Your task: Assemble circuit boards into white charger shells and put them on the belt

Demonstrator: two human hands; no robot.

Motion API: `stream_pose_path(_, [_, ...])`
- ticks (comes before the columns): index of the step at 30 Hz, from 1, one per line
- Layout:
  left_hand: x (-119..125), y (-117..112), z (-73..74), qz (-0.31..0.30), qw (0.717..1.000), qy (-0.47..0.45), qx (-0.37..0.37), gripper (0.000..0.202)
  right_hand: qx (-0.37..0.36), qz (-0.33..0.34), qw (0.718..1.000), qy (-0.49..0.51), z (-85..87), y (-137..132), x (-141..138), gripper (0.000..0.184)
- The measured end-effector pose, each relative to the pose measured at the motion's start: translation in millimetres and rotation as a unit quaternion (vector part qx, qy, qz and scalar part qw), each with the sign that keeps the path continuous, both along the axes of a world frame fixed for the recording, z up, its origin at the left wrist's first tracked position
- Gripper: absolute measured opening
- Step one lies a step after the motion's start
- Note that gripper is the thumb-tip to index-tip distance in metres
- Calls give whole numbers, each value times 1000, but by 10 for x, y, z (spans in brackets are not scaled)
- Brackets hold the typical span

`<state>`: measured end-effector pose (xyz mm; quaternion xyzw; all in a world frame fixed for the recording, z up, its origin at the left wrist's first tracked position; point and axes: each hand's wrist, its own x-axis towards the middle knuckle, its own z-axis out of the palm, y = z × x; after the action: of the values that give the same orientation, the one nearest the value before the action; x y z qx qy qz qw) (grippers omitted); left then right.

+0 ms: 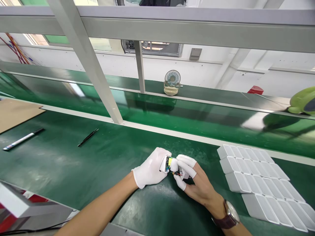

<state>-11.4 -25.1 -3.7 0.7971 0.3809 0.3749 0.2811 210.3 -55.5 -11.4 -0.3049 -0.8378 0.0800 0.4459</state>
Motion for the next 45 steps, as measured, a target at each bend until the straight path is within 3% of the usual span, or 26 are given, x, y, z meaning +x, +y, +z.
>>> stream_pose_path(4, [-10,-8,1,-18,1000,12,8,26,0,2,1000,-10,-7,1,-4,67])
stream_pose_path(11, [-42,-6,-123,-25,999,-7,33,46,-3,5,1000,-11,8,-5,-5,67])
stream_pose_path(19, [10,3,-60,-20,999,-12,33,30,-3,5,1000,-23,30,-3,7,71])
stream_pose_path(28, [-25,1,-200,-28,998,-3,54,48,-9,2,1000,-9,32,7,9,69])
stream_pose_path(39, [-20,-20,-132,-12,1000,8,10,49,0,-9,1000,-18,61,-6,1,69])
stream_pose_path(45, [-36,-11,-140,-17,999,11,36,49,-2,-2,999,-32,38,-12,8,71])
